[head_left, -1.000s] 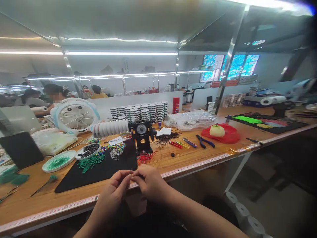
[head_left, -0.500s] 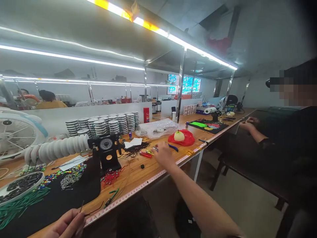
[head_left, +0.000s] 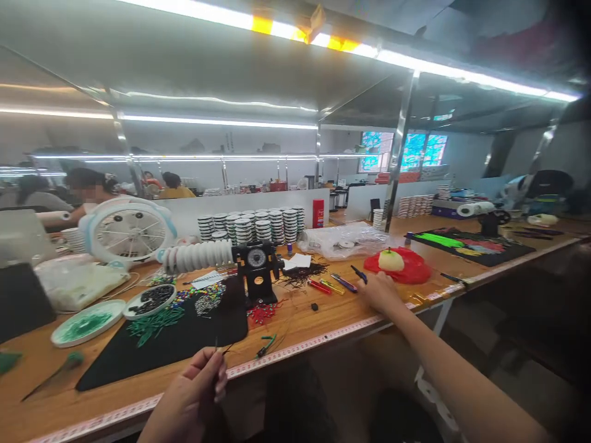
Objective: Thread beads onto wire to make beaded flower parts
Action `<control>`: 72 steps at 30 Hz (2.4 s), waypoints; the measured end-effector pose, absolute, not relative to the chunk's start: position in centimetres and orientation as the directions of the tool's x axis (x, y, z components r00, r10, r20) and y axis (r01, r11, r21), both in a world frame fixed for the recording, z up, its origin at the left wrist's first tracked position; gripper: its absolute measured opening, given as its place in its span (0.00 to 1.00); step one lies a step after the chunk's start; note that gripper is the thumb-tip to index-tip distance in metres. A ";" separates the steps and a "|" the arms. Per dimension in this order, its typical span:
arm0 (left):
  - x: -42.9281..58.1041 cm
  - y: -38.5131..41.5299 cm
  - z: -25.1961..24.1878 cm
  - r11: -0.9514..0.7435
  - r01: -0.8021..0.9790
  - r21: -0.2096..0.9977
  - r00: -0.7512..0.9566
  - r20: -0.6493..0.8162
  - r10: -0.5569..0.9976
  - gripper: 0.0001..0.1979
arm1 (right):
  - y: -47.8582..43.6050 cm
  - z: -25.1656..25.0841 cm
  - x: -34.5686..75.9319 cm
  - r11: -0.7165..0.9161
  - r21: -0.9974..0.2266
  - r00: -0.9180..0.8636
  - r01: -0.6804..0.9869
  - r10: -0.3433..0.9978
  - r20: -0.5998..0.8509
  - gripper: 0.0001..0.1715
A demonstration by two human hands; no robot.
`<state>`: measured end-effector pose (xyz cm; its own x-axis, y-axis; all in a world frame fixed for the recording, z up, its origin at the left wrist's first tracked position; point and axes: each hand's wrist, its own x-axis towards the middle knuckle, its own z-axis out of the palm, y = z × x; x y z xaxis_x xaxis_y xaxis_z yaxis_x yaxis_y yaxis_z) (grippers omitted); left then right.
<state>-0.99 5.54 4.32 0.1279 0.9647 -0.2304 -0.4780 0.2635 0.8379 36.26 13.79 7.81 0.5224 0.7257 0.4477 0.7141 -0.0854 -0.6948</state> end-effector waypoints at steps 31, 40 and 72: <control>0.2 5.3 4.1 -0.016 -0.482 0.876 0.036 0.038 0.999 0.08 | 2.6 5.6 14.9 -0.459 -0.737 -0.561 -0.496 0.817 -0.131 0.12; -0.5 4.0 5.2 -0.226 0.075 0.971 -0.105 0.233 0.967 0.09 | 2.7 4.7 15.2 -0.234 -0.937 -0.426 -0.259 0.898 -0.107 0.15; -1.3 2.6 5.5 0.210 -0.842 0.496 0.067 -0.291 0.954 0.06 | 1.4 6.3 16.0 0.293 -0.914 -0.377 0.279 0.909 0.176 0.11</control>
